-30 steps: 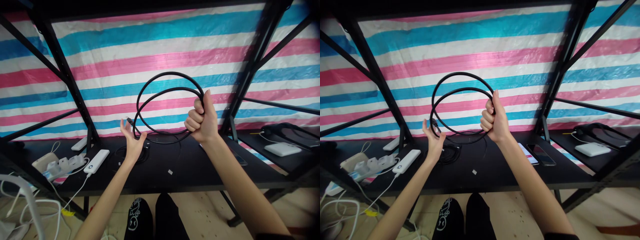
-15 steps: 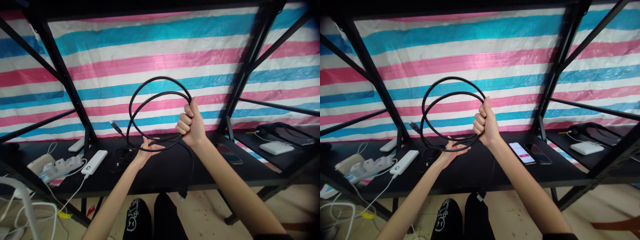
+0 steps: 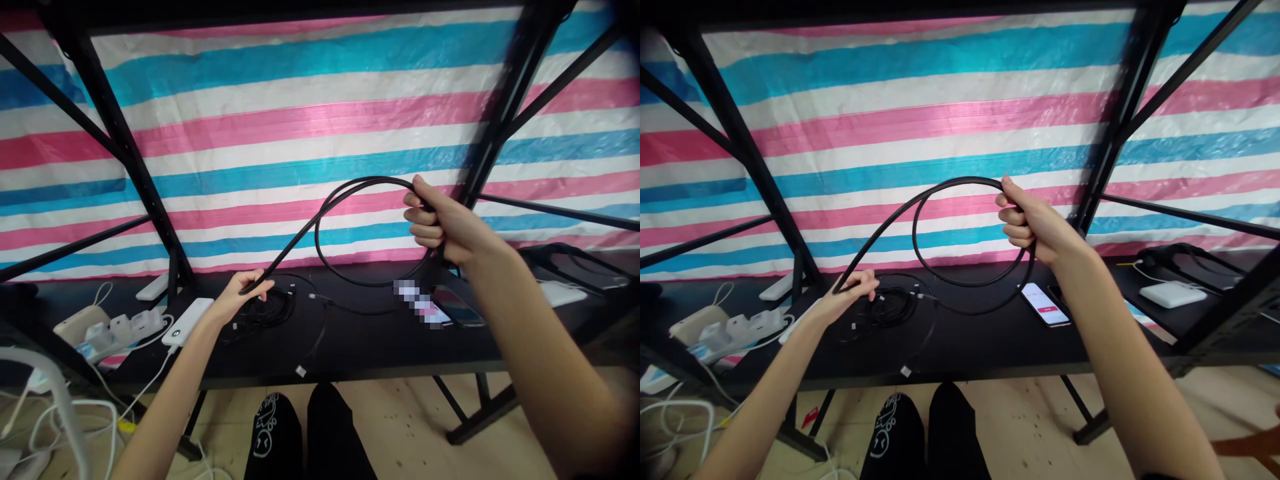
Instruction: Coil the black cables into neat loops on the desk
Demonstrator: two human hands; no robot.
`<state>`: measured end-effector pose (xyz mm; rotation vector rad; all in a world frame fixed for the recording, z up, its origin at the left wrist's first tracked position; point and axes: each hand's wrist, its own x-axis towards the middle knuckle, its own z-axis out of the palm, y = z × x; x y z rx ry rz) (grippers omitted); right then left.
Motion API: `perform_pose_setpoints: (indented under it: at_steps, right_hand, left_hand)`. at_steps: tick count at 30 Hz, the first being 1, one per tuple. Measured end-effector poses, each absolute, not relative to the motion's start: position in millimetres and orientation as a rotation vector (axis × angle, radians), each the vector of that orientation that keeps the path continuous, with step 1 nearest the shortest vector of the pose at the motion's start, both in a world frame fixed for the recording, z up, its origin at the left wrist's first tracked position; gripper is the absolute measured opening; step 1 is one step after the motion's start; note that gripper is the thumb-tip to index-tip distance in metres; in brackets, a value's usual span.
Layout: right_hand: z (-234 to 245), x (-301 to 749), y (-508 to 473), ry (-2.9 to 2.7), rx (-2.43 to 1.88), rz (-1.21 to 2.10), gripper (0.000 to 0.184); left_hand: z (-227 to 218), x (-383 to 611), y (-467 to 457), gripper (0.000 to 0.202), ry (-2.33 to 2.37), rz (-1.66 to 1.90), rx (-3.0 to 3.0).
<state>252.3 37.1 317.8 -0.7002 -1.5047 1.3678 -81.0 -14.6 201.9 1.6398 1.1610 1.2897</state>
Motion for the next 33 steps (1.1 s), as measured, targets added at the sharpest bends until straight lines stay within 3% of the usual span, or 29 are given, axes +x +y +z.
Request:
perform_pose_setpoints:
  at_steps: [4,8,11,13,20,25,29,33]
  right_hand:
    - [312.3,250.7,40.8,-1.662,-0.764,1.324,0.044]
    - [296.8,239.1,45.2,-1.889,-0.644,1.443,0.048]
    - [291.8,231.6,45.4,-2.08,-0.476,1.601,0.052]
    - [292.7,225.6,42.7,-2.18,-0.391,1.639,0.052]
    - [293.3,184.9,21.0,-2.227,-0.312,1.249,0.032]
    - [283.0,166.9,6.1,-2.2,-0.333,0.998,0.042]
    - [279.6,165.9,-7.4,-2.084,-0.528,0.578,0.057]
    - [278.2,165.7,-19.2,-2.098,-0.853,0.399,0.072]
  left_hand:
    - [209.4,-85.6,-17.1,0.042,0.946,1.173,1.65]
    - [211.6,-69.3,-2.0,0.051,0.723,1.389,1.447]
    - [220.5,-54.1,6.7,0.06,0.729,1.426,1.318]
    - [228.2,-44.1,8.4,0.057,0.762,1.352,1.336]
    - [247.1,-2.9,4.0,0.034,0.759,1.137,1.601]
    - [257.3,8.3,4.7,0.011,0.791,1.245,1.747]
    - [267.8,12.7,4.1,0.017,0.746,1.351,1.673]
    - [273.9,15.9,0.5,0.041,0.785,1.213,1.683]
